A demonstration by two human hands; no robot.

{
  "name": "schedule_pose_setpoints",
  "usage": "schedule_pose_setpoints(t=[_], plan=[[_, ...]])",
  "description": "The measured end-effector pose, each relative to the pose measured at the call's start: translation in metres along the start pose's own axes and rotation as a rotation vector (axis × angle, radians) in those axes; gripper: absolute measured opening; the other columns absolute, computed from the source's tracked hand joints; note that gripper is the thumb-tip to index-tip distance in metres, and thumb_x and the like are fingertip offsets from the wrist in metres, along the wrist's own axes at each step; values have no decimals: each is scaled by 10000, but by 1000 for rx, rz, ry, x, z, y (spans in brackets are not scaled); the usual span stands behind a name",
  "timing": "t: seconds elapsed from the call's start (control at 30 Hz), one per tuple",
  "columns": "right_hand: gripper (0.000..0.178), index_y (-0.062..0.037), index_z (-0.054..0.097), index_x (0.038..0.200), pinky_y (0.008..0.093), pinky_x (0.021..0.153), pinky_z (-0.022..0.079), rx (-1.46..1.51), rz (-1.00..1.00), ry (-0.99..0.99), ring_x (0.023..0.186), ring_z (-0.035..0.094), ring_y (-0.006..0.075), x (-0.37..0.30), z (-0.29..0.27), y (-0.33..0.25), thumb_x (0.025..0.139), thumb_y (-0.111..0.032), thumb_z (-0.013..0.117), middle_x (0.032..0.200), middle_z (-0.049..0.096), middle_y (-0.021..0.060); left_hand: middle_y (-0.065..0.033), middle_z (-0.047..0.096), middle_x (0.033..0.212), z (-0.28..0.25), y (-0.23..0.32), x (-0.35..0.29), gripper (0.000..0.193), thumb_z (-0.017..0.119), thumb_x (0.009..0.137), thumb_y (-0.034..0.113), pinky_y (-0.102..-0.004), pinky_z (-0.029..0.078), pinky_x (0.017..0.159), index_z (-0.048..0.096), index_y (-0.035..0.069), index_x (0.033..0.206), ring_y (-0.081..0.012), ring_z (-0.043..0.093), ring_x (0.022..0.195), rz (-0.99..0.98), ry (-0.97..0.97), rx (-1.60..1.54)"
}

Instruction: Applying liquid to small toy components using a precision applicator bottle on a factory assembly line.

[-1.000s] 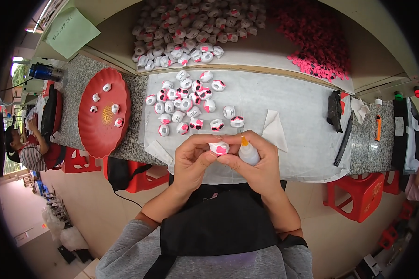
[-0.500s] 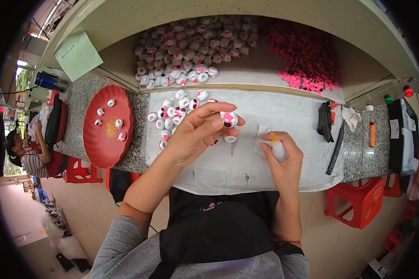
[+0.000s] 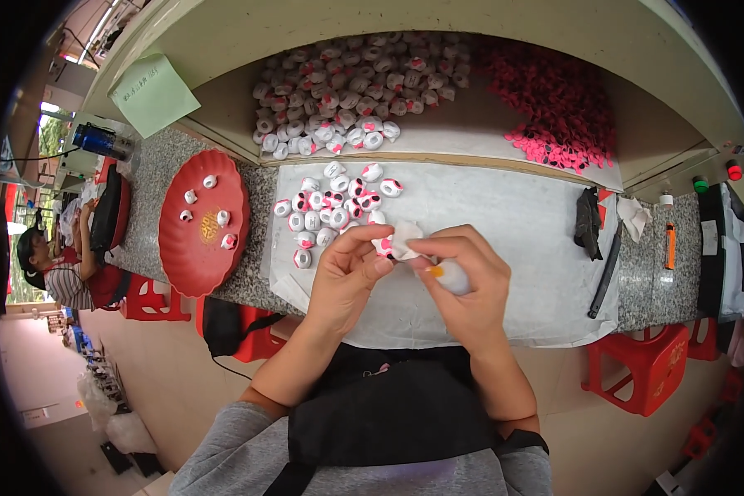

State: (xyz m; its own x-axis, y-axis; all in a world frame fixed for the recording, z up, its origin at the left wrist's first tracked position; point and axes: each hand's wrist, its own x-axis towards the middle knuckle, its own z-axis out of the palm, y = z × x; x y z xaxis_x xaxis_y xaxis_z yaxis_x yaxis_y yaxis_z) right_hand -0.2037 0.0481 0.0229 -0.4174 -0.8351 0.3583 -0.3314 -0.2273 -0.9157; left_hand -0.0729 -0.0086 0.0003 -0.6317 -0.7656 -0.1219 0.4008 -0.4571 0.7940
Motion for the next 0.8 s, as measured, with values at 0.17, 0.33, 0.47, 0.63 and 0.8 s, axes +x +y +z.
schedule_pose_setpoints(t=[0.17, 0.33, 0.47, 0.63, 0.8], plan=[[176, -9, 571, 757, 222, 515, 397, -90, -94, -75, 596, 510, 135, -4, 9, -4, 598, 61, 604, 713, 542, 86, 10, 511, 737, -4, 0, -11, 282, 536, 725, -35, -156, 393, 630, 481, -5, 1000, -39, 485, 698, 108, 39, 180], [155, -5, 556, 730, 225, 519, 402, -270, -256, -122, 604, 520, 147, -6, 9, 0, 596, 56, 602, 703, 544, 91, 0, 528, 740, -2, -1, -14, 281, 529, 731, -33, -156, 399, 626, 478, -3, 1005, -41, 492, 687, 80, 80, 153], [133, 5, 527, 691, 191, 540, 370, -78, -43, -235, 602, 492, 126, -1, -8, -2, 591, 76, 580, 685, 526, 72, -74, 545, 869, -9, -2, -11, 269, 532, 733, -3, -229, 409, 734, 472, -8, 995, -101, 516, 815, 49, 14, 174], [209, -17, 487, 777, 179, 629, 347, -198, 220, 92, 696, 446, 85, -4, -62, 11, 614, 54, 595, 790, 487, 43, -104, 519, 941, -17, 4, -5, 268, 498, 767, 46, -293, 371, 815, 448, 22, 1028, -184, 517, 872, 42, 8, 1], [266, -36, 412, 922, 233, 677, 360, -100, 277, 216, 723, 434, 136, -23, -92, 38, 681, 14, 515, 880, 431, 75, -80, 529, 915, -25, 3, -12, 253, 509, 754, 32, -276, 384, 790, 469, 30, 1004, -168, 517, 865, 65, -6, -64]])
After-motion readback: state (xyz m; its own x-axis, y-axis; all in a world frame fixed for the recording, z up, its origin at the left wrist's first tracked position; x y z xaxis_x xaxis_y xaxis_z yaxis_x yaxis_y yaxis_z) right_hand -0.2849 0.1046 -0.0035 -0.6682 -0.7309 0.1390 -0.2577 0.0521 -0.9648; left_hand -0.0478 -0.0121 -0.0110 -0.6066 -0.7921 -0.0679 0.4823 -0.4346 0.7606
